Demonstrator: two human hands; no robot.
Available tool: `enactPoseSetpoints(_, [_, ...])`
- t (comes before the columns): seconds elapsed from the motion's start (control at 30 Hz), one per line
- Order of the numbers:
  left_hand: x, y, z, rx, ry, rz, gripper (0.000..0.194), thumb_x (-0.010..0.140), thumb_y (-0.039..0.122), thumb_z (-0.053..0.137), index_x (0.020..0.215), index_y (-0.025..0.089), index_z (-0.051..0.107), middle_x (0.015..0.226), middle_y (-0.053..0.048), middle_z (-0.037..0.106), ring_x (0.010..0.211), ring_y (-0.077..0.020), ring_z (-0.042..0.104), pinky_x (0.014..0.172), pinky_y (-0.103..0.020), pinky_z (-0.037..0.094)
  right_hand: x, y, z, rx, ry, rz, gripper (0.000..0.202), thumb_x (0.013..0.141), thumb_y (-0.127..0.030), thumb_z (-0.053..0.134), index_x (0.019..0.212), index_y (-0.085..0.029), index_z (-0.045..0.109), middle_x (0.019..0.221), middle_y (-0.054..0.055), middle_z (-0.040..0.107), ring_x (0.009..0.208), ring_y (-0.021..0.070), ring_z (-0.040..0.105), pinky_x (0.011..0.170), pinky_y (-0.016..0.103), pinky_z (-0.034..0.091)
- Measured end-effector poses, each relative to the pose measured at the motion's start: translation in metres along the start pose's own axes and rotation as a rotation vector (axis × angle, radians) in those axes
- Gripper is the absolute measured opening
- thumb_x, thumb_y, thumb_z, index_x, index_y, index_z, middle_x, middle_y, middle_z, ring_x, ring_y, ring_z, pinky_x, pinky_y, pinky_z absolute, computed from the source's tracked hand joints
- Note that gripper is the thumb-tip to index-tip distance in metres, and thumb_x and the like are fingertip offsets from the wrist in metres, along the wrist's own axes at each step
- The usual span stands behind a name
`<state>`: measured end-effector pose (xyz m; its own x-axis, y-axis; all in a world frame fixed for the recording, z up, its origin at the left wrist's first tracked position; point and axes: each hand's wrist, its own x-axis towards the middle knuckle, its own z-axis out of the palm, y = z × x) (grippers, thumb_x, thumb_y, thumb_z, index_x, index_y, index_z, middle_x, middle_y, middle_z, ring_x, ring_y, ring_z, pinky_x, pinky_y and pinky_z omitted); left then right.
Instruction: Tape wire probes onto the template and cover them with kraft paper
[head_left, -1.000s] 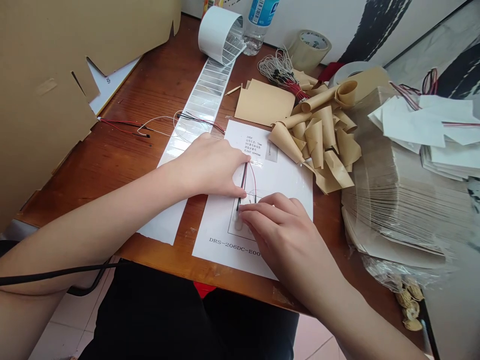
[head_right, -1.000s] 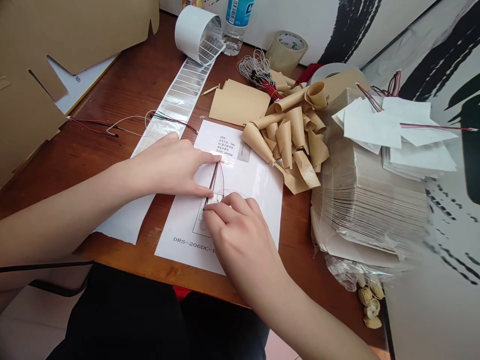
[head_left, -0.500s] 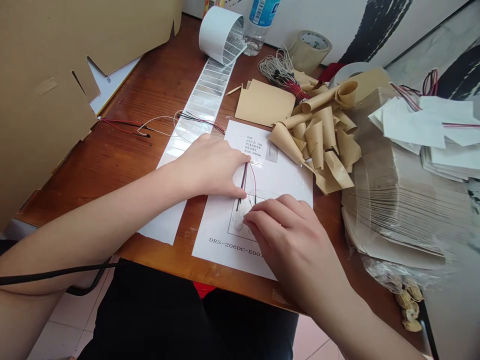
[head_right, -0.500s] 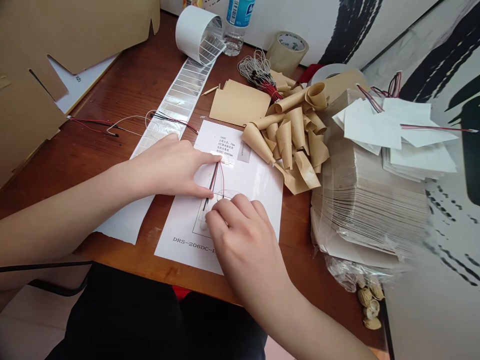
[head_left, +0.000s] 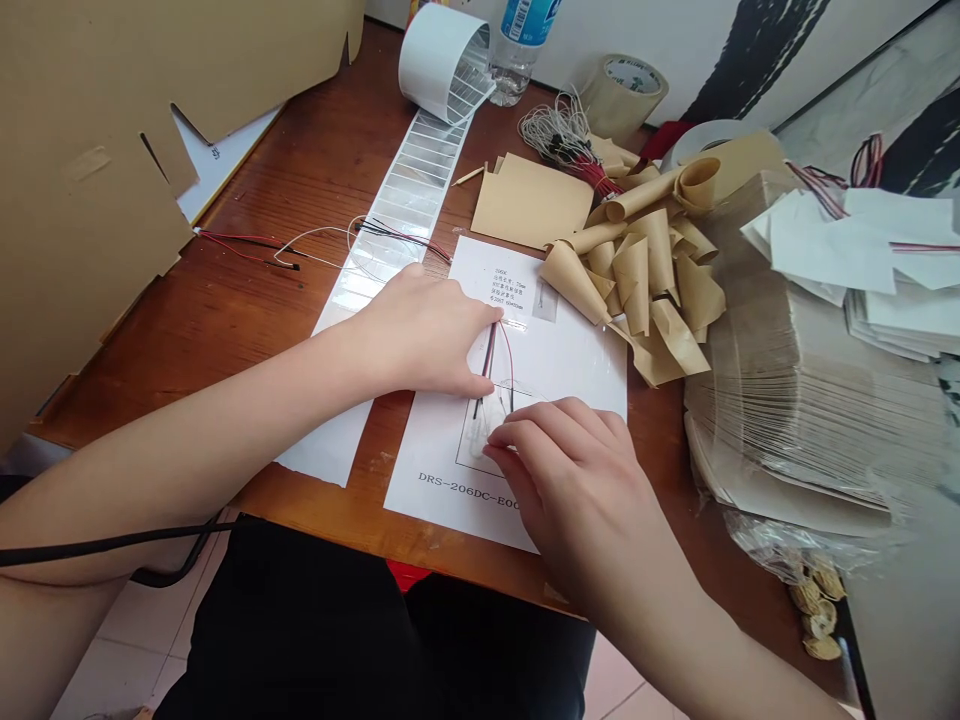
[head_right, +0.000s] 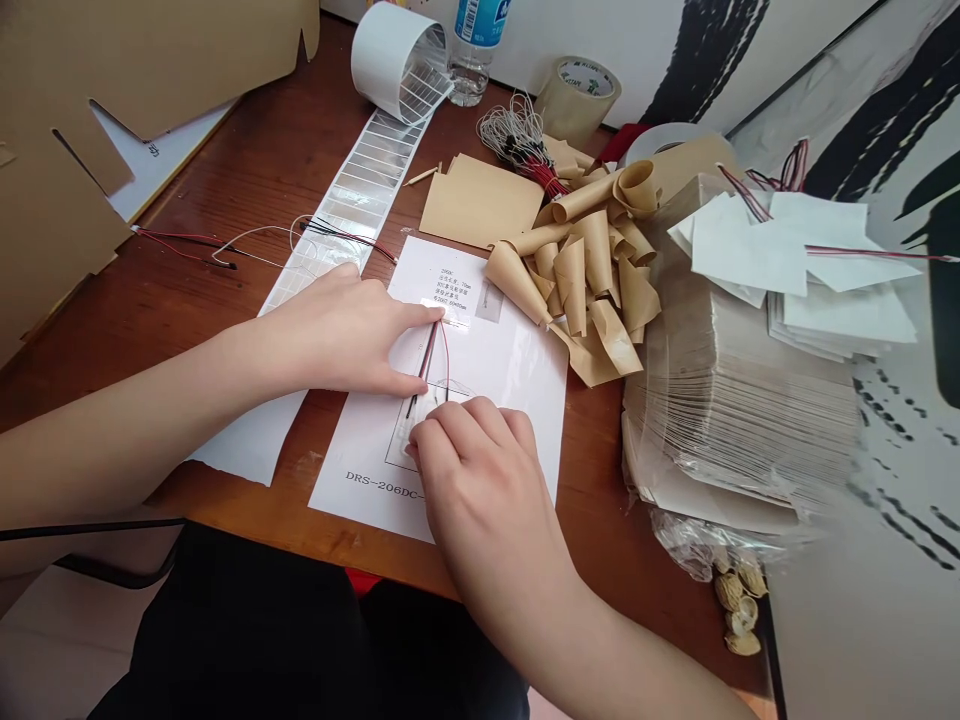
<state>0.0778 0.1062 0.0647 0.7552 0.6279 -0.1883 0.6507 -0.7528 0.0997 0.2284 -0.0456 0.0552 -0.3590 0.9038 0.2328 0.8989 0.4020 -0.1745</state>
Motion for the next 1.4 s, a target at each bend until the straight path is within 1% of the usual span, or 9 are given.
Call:
enactPoseSetpoints(0.17, [0.000,0.000,0.001,-0.004,-0.003,0.003,0.073,0.084,0.068,0.055,0.144,0.027,0.061,0.109,-0.010,0.078,0.107,-0.0322,0.068,0.098,-0.044,0.039,-0.002,-0.002,0.002,0.074,0.016,-0.003,0.017,0.099,-0.008,0.060,0.085,-0.015,0.068,0.086,0.006,0.071,0.081,0.0208,0.056,0.074,0.035,0.037])
enactPoseSetpoints(0.47, [0.001,-0.002,0.003,0.012,0.014,0.015,0.073,0.084,0.070,0.054,0.142,0.027,0.063,0.108,-0.011,0.078,0.105,-0.0328,0.069,0.093,-0.044,0.040,-0.004,-0.005,0.007,0.065,-0.003,-0.044,0.027,0.100,-0.004,0.051,0.084,-0.017,0.069,0.082,0.005,0.071,0.079,0.0203,0.054,0.071,0.034,0.036])
enactPoseSetpoints(0.6, [0.001,-0.003,0.003,0.011,0.019,0.022,0.072,0.084,0.070,0.055,0.141,0.027,0.063,0.107,-0.011,0.078,0.104,-0.0324,0.069,0.092,-0.043,0.041,-0.005,-0.009,0.009,0.034,-0.008,-0.063,0.028,0.097,0.000,0.050,0.084,-0.016,0.070,0.079,0.006,0.068,0.076,0.0206,0.051,0.069,0.034,0.035])
enactPoseSetpoints(0.77, [0.000,-0.001,0.003,0.009,0.015,0.009,0.072,0.084,0.069,0.056,0.142,0.028,0.062,0.108,-0.010,0.078,0.105,-0.0317,0.068,0.094,-0.043,0.041,-0.004,-0.009,0.007,-0.019,0.005,-0.095,0.028,0.095,0.000,0.052,0.082,-0.015,0.071,0.069,0.004,0.055,0.070,0.0204,0.041,0.066,0.034,0.032])
enactPoseSetpoints(0.83, [0.000,0.000,0.002,0.008,0.006,0.004,0.072,0.084,0.069,0.056,0.142,0.027,0.062,0.107,-0.011,0.078,0.104,-0.0326,0.069,0.094,-0.044,0.041,-0.005,-0.010,0.006,-0.024,-0.001,-0.100,0.027,0.094,0.001,0.053,0.082,-0.014,0.072,0.068,0.003,0.053,0.069,0.0202,0.040,0.065,0.034,0.031])
enactPoseSetpoints(0.97, [0.001,0.002,0.002,0.004,-0.001,0.006,0.074,0.083,0.068,0.056,0.143,0.024,0.062,0.106,-0.012,0.078,0.102,-0.0336,0.069,0.094,-0.045,0.041,-0.008,-0.011,0.005,0.008,-0.035,-0.095,0.027,0.094,0.000,0.052,0.085,-0.013,0.073,0.068,0.003,0.053,0.067,0.0199,0.040,0.064,0.034,0.031])
enactPoseSetpoints(1.13, [0.002,0.001,0.000,-0.007,-0.017,-0.002,0.073,0.084,0.068,0.057,0.144,0.026,0.060,0.108,-0.010,0.078,0.103,-0.0321,0.069,0.095,-0.044,0.042,-0.011,-0.013,0.004,0.056,-0.071,-0.062,0.028,0.095,0.001,0.050,0.087,-0.014,0.074,0.069,0.003,0.055,0.067,0.0194,0.042,0.064,0.033,0.032])
enactPoseSetpoints(1.3, [0.002,0.000,-0.001,-0.030,-0.029,-0.013,0.071,0.084,0.068,0.060,0.140,0.025,0.062,0.107,-0.009,0.078,0.103,-0.0315,0.069,0.095,-0.043,0.043,-0.011,-0.013,0.003,0.073,-0.038,-0.037,0.029,0.098,-0.003,0.050,0.085,-0.014,0.073,0.070,0.003,0.056,0.067,0.0191,0.043,0.064,0.033,0.031])
enactPoseSetpoints(1.4, [0.002,-0.001,0.001,-0.054,-0.011,-0.016,0.073,0.083,0.069,0.062,0.140,0.024,0.062,0.109,-0.009,0.078,0.106,-0.0323,0.069,0.095,-0.042,0.044,-0.012,-0.014,0.004,0.075,-0.023,-0.038,0.029,0.099,-0.004,0.051,0.084,-0.014,0.073,0.069,0.003,0.055,0.068,0.0193,0.043,0.064,0.033,0.031])
